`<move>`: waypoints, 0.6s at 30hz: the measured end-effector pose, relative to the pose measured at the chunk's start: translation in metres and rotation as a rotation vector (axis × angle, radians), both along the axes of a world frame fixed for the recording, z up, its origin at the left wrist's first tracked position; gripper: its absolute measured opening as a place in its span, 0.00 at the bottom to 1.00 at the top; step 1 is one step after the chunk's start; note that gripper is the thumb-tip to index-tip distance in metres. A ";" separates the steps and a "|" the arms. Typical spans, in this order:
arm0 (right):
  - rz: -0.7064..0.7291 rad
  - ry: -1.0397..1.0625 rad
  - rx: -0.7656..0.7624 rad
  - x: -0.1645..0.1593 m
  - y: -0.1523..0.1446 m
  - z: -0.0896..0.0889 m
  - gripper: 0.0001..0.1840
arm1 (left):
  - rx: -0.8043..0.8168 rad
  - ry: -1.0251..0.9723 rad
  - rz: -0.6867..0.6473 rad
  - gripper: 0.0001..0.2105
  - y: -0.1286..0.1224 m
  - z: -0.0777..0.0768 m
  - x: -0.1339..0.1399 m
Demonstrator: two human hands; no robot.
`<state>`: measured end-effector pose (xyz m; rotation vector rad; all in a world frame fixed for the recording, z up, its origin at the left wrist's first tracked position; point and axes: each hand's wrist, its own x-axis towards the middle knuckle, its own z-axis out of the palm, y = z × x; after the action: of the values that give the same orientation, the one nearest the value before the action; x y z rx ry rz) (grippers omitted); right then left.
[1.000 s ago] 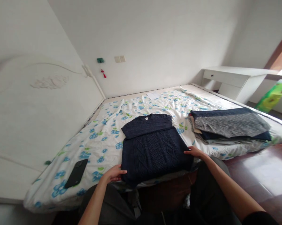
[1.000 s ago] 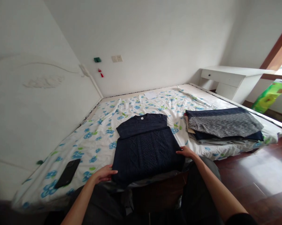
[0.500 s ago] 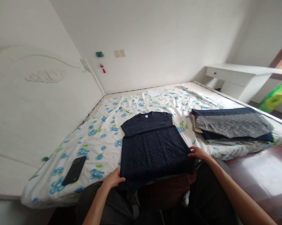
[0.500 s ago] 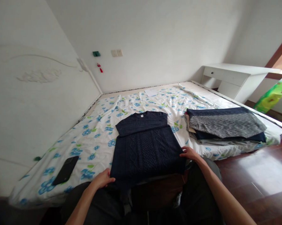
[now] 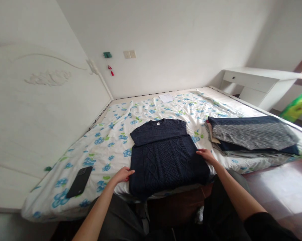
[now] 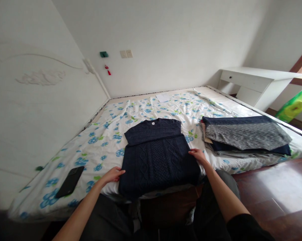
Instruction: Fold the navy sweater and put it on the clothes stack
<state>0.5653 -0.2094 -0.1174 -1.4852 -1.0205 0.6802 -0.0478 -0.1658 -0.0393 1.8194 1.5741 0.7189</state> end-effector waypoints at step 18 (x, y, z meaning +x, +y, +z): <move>0.482 0.529 -0.198 0.055 0.112 0.047 0.05 | -0.292 -0.675 0.029 0.11 0.115 0.060 -0.003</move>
<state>0.6206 -0.0969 -0.0702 -1.1241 -0.9103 1.4659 -0.0505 -0.0503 0.0210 1.1690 1.1739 0.9361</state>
